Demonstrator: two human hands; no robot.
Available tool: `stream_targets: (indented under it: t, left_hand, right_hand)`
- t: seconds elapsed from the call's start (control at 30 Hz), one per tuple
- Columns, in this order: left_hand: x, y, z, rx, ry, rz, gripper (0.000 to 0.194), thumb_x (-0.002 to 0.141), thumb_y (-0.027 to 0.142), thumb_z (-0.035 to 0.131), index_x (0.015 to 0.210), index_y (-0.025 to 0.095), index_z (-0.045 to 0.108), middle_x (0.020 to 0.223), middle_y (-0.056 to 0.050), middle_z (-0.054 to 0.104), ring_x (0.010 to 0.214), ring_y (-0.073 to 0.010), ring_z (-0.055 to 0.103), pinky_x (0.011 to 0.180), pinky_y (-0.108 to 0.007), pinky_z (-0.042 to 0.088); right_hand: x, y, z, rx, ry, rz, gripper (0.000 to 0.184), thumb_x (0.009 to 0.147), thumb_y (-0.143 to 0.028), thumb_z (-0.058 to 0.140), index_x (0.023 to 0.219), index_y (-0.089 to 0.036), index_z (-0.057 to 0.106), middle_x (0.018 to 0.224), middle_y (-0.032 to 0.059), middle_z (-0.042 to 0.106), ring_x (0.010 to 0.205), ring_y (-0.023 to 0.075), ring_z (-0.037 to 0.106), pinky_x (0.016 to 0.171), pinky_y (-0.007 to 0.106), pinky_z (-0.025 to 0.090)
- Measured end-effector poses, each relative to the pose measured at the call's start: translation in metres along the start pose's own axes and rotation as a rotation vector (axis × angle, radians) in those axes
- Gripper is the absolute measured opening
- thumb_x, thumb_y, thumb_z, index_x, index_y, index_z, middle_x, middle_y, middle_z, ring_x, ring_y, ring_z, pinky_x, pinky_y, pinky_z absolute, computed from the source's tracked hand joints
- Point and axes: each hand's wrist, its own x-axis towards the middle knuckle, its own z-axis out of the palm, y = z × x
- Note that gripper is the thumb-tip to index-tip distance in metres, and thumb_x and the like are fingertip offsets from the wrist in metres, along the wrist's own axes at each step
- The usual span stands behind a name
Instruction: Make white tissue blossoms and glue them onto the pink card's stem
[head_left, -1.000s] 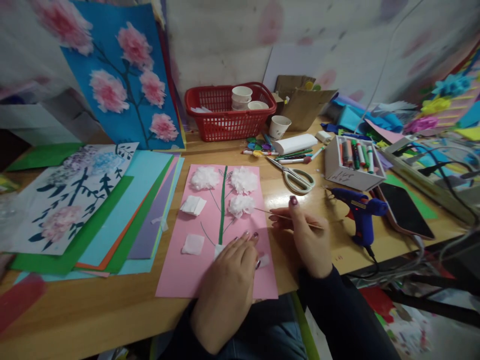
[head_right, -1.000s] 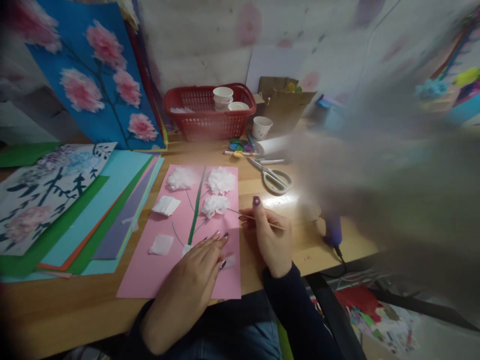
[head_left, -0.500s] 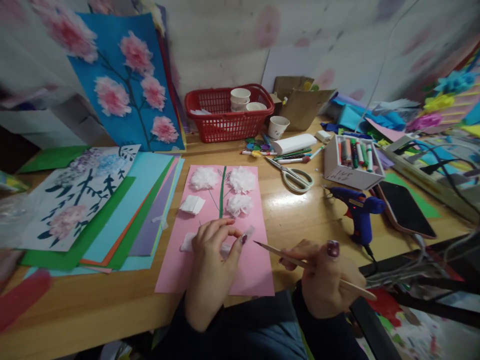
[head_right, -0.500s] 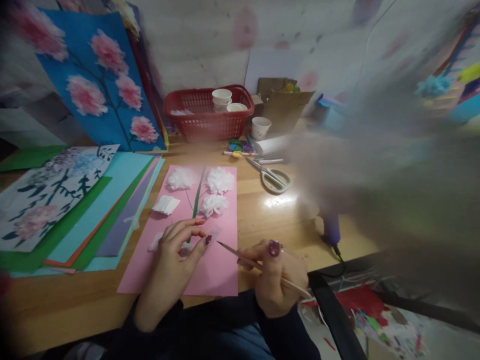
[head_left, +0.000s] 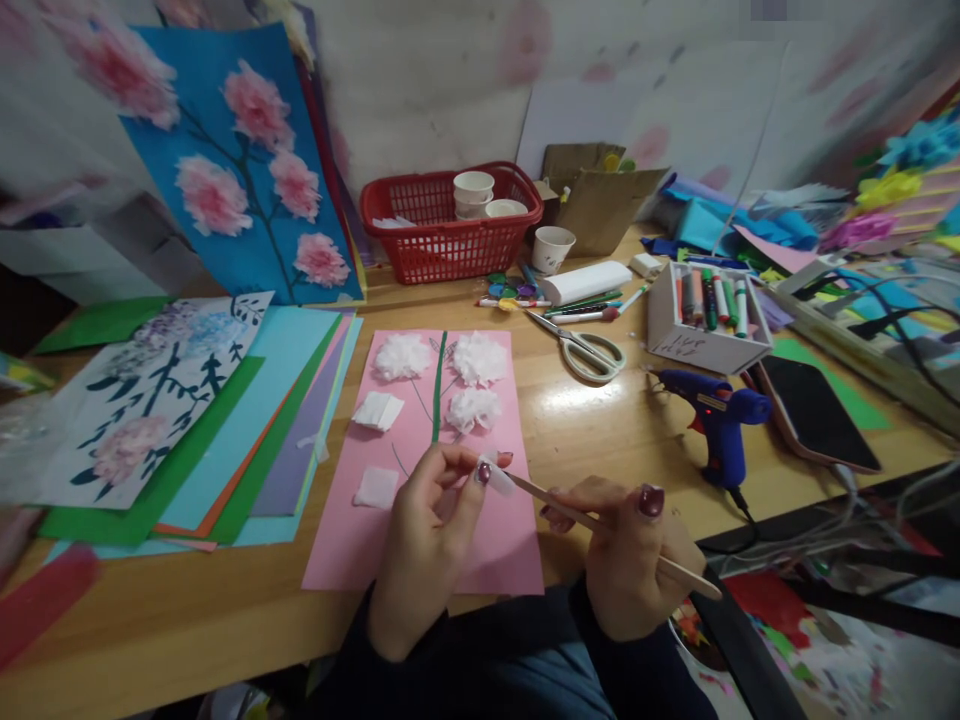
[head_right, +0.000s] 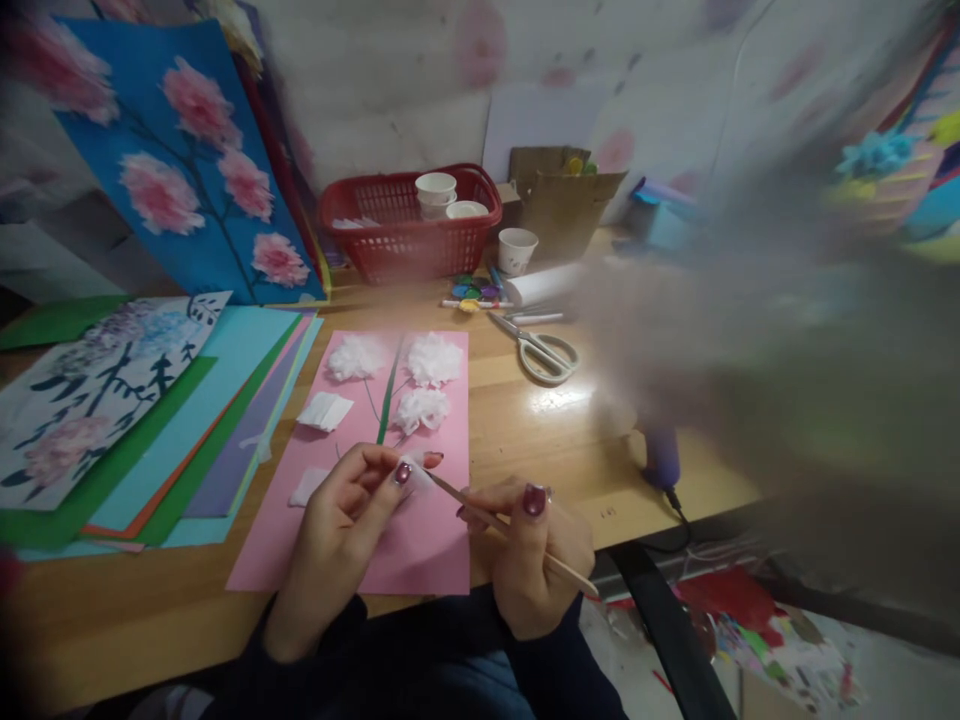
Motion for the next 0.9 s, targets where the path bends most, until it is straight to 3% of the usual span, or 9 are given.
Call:
stream_targets:
  t: [0.2, 0.33, 0.53, 0.9]
  left_hand:
    - [-0.003, 0.004, -0.002, 0.038, 0.054, -0.067, 0.012, 0.093, 0.033, 0.052, 0.093, 0.021, 0.051, 0.081, -0.001, 0.066, 0.069, -0.0138, 0.06, 0.064, -0.023, 0.046]
    - [-0.005, 0.004, -0.003, 0.063, 0.013, -0.063, 0.008, 0.094, 0.029, 0.05, 0.094, 0.022, 0.052, 0.071, 0.003, 0.058, 0.064, -0.0124, 0.054, 0.067, -0.023, 0.047]
    - [-0.007, 0.006, -0.003, 0.01, -0.025, -0.057, 0.014, 0.093, 0.028, 0.051, 0.103, 0.021, 0.058, 0.089, -0.002, 0.068, 0.077, -0.0144, 0.061, 0.076, -0.024, 0.049]
    - [-0.012, 0.006, -0.005, 0.061, -0.038, -0.037, 0.027, 0.094, 0.031, 0.051, 0.112, 0.019, 0.067, 0.111, -0.007, 0.074, 0.098, -0.0196, 0.068, 0.075, -0.024, 0.054]
  right_hand:
    - [0.001, -0.014, -0.002, 0.059, 0.073, -0.045, 0.04, 0.096, -0.03, 0.049, 0.07, -0.02, 0.076, 0.05, 0.0015, 0.066, 0.04, 0.0162, 0.058, 0.04, 0.03, 0.044]
    - [-0.001, -0.017, -0.004, 0.032, 0.014, -0.025, 0.041, 0.096, -0.038, 0.049, 0.071, -0.021, 0.077, 0.05, 0.0014, 0.065, 0.044, 0.0161, 0.06, 0.042, 0.03, 0.045]
    - [-0.004, -0.006, -0.005, -0.02, -0.041, -0.13, 0.039, 0.097, -0.028, 0.046, 0.073, -0.021, 0.076, 0.054, 0.0016, 0.068, 0.042, 0.0147, 0.059, 0.036, 0.026, 0.043]
    - [-0.007, -0.009, -0.004, -0.128, -0.022, -0.133, 0.043, 0.097, -0.035, 0.045, 0.068, -0.02, 0.074, 0.051, 0.003, 0.066, 0.041, 0.0162, 0.058, 0.037, 0.028, 0.043]
